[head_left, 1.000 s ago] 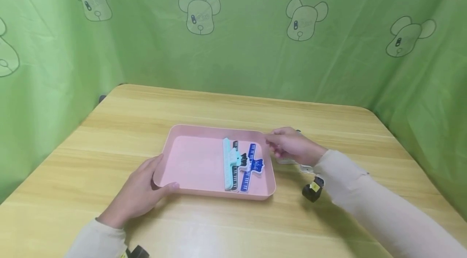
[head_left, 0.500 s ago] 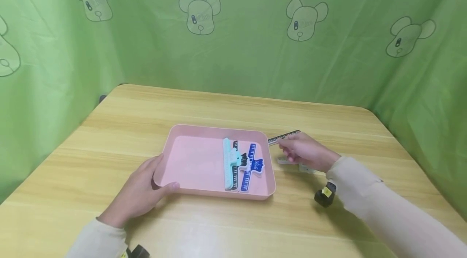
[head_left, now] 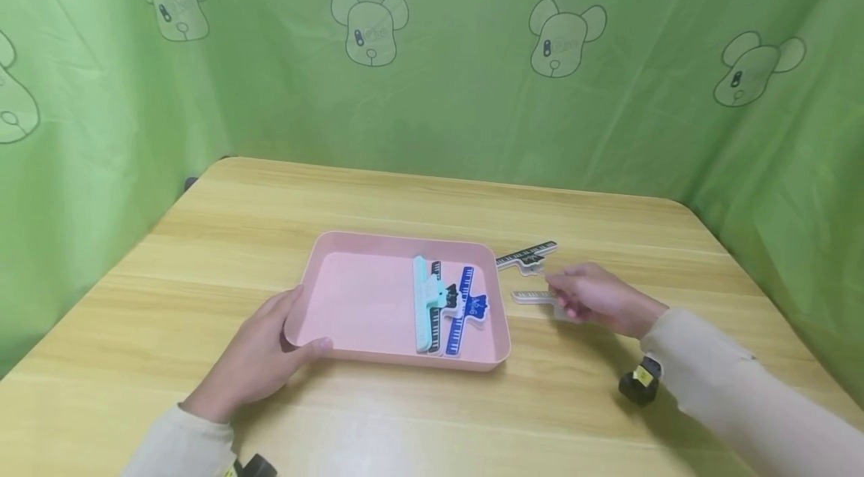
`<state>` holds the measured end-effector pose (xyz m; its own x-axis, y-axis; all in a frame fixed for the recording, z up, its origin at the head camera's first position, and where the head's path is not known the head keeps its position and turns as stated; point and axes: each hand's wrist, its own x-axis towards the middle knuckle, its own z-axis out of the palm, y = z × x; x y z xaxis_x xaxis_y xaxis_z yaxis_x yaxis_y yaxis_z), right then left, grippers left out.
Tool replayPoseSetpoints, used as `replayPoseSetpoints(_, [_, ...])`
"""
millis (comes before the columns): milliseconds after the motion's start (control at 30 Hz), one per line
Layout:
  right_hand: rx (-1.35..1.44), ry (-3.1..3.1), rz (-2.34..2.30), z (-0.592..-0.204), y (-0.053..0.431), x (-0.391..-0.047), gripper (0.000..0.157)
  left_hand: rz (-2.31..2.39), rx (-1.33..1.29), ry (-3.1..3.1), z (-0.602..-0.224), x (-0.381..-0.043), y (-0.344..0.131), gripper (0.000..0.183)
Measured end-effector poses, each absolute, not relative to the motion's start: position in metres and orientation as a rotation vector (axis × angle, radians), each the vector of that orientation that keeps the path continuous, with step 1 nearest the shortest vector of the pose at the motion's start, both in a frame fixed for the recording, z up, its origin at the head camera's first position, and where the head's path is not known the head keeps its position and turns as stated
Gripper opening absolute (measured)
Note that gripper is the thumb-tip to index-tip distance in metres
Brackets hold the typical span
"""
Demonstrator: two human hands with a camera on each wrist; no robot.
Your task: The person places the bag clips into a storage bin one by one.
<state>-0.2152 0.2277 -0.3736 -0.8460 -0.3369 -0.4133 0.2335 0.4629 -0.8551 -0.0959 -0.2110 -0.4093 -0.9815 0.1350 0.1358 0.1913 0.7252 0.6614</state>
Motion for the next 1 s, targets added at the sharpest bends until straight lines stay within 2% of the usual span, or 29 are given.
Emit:
replayPoseSetpoints(467, [0.013,2.170,-1.298,-0.384,0.254,-0.197,0.032,-1.089,-0.278,-2.839,-0.412,-0.098,-0.211,0.086])
replayPoseSetpoints(1000, [-0.088,2.070,-1.286,-0.390,0.255,-0.190,0.032,-1.106,-0.272,-2.834,-0.410,-0.096,-0.211,0.085])
